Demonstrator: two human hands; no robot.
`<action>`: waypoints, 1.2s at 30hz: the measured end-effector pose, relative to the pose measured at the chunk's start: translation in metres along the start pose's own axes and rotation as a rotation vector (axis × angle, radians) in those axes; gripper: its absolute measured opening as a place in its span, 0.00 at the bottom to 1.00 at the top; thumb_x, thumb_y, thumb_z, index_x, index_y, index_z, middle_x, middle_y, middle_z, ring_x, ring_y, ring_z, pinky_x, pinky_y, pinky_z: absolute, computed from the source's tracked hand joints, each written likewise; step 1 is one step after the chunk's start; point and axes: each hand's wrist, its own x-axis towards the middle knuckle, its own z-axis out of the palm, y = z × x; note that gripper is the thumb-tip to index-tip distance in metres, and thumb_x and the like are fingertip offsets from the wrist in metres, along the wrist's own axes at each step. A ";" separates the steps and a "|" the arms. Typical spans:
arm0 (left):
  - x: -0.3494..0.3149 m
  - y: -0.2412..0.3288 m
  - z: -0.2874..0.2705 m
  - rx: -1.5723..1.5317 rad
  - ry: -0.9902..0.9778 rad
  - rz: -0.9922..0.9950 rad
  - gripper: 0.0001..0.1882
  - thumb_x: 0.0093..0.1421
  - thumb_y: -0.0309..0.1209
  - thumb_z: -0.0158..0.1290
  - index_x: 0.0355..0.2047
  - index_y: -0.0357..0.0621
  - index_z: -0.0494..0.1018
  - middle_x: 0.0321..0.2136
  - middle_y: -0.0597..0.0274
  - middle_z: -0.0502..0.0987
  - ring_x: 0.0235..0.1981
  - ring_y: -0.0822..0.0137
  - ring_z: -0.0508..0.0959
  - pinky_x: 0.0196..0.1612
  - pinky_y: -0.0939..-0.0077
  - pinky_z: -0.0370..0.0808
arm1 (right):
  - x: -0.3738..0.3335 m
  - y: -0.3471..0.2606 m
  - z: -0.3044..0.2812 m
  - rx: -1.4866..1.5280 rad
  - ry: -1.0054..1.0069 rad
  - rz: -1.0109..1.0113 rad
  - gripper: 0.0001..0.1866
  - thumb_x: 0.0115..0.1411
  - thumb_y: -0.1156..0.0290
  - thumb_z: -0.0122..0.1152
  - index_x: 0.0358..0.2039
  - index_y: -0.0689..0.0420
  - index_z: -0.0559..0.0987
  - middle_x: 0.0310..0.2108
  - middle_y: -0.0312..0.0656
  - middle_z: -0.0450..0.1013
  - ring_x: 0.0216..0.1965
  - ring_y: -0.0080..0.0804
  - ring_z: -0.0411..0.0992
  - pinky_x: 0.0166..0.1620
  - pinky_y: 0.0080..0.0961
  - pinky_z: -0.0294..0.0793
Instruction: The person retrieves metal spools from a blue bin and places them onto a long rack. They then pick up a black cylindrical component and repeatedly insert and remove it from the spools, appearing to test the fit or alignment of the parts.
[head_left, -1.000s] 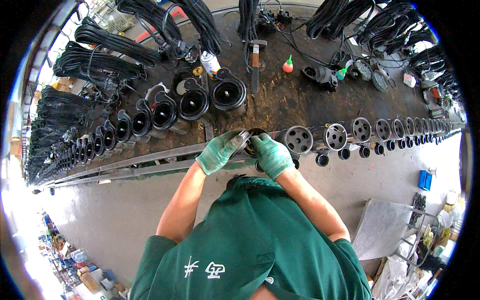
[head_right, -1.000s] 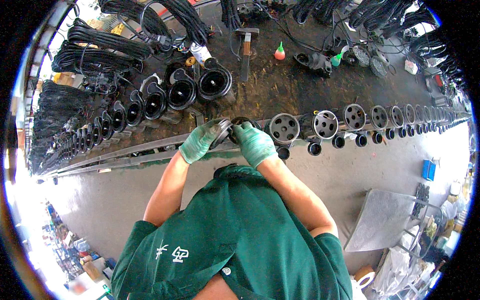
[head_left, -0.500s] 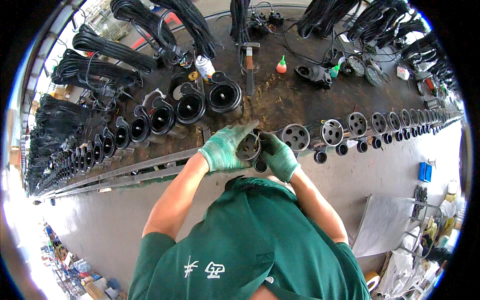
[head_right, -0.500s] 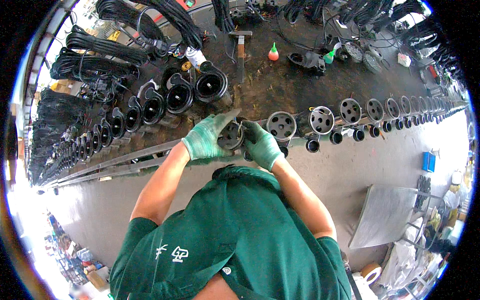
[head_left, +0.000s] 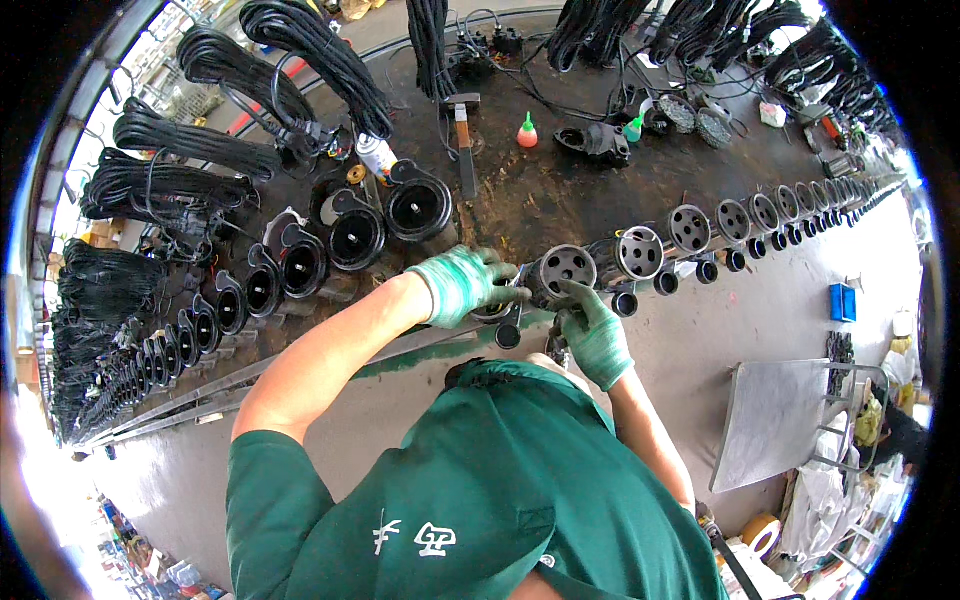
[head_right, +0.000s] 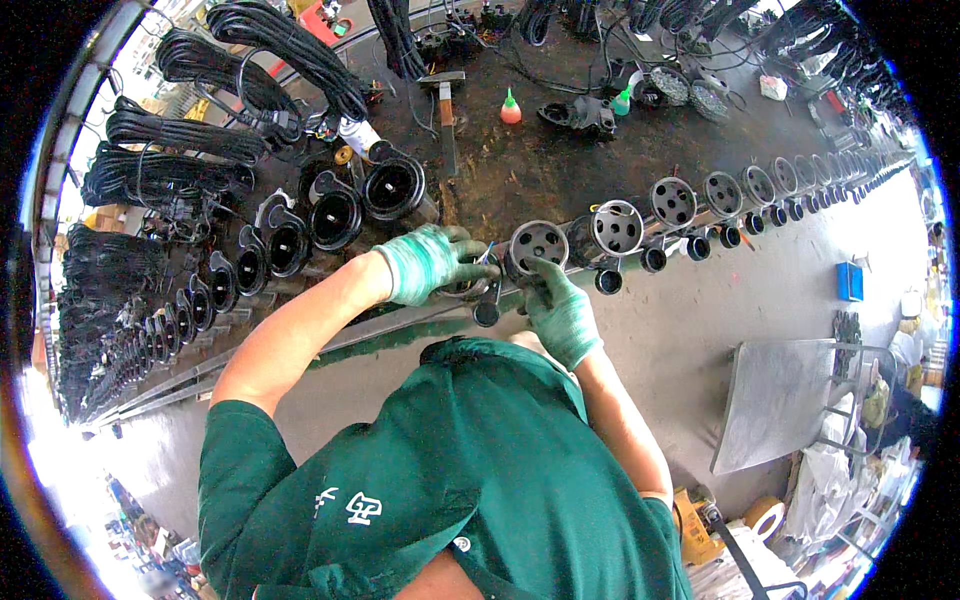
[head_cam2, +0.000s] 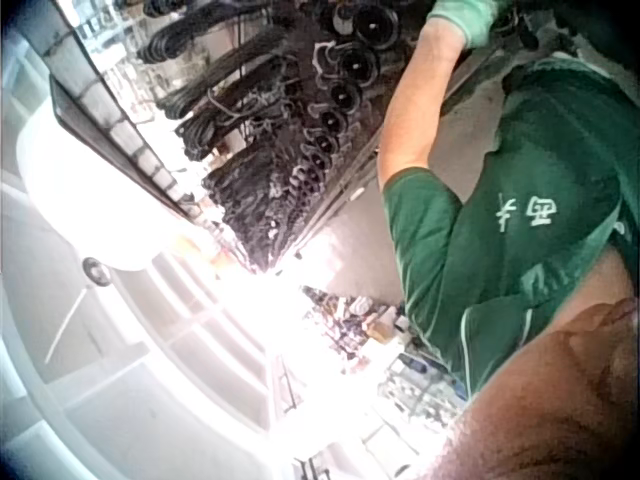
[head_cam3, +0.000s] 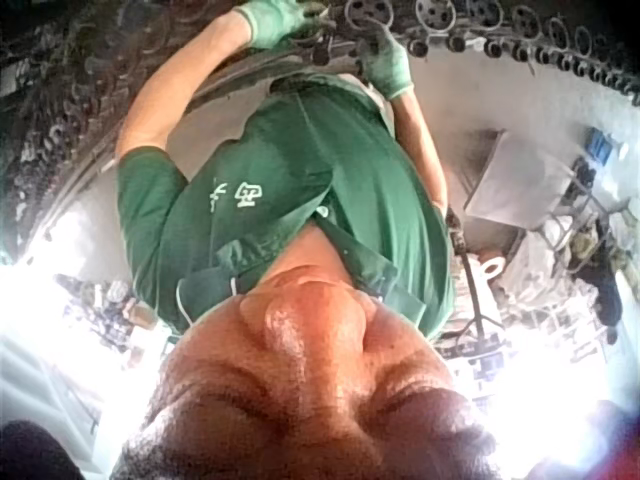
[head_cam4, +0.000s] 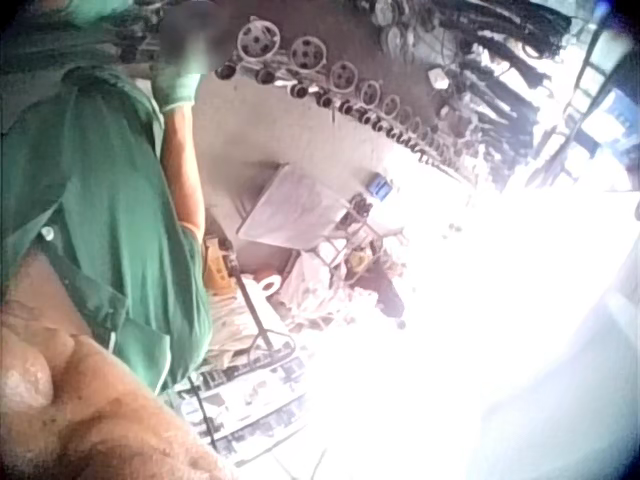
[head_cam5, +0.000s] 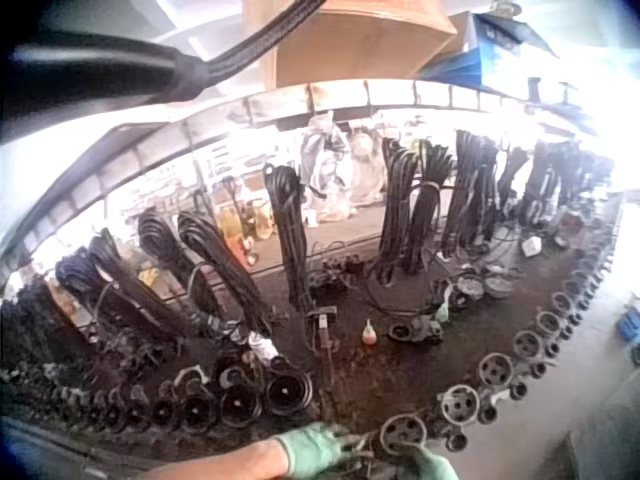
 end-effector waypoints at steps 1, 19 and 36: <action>0.000 0.004 -0.006 -0.009 -0.014 -0.025 0.47 0.51 0.26 0.63 0.72 0.66 0.63 0.66 0.52 0.68 0.60 0.44 0.73 0.60 0.49 0.75 | 0.000 0.006 -0.001 0.030 0.012 0.019 0.23 0.67 0.80 0.54 0.63 0.57 0.74 0.42 0.43 0.82 0.35 0.26 0.78 0.40 0.27 0.80; 0.014 0.025 0.013 -0.102 -0.066 -0.333 0.37 0.57 0.29 0.62 0.68 0.59 0.68 0.67 0.43 0.65 0.62 0.41 0.73 0.63 0.51 0.75 | 0.008 0.029 -0.047 0.015 0.045 0.056 0.20 0.70 0.80 0.53 0.61 0.58 0.75 0.45 0.43 0.80 0.35 0.27 0.79 0.33 0.24 0.80; 0.089 0.039 -0.001 -0.818 0.635 -0.462 0.56 0.47 0.41 0.76 0.73 0.50 0.58 0.63 0.40 0.70 0.63 0.45 0.74 0.65 0.57 0.72 | 0.012 0.051 -0.067 -0.005 0.024 0.110 0.18 0.69 0.76 0.57 0.59 0.58 0.77 0.39 0.41 0.82 0.33 0.23 0.78 0.36 0.24 0.79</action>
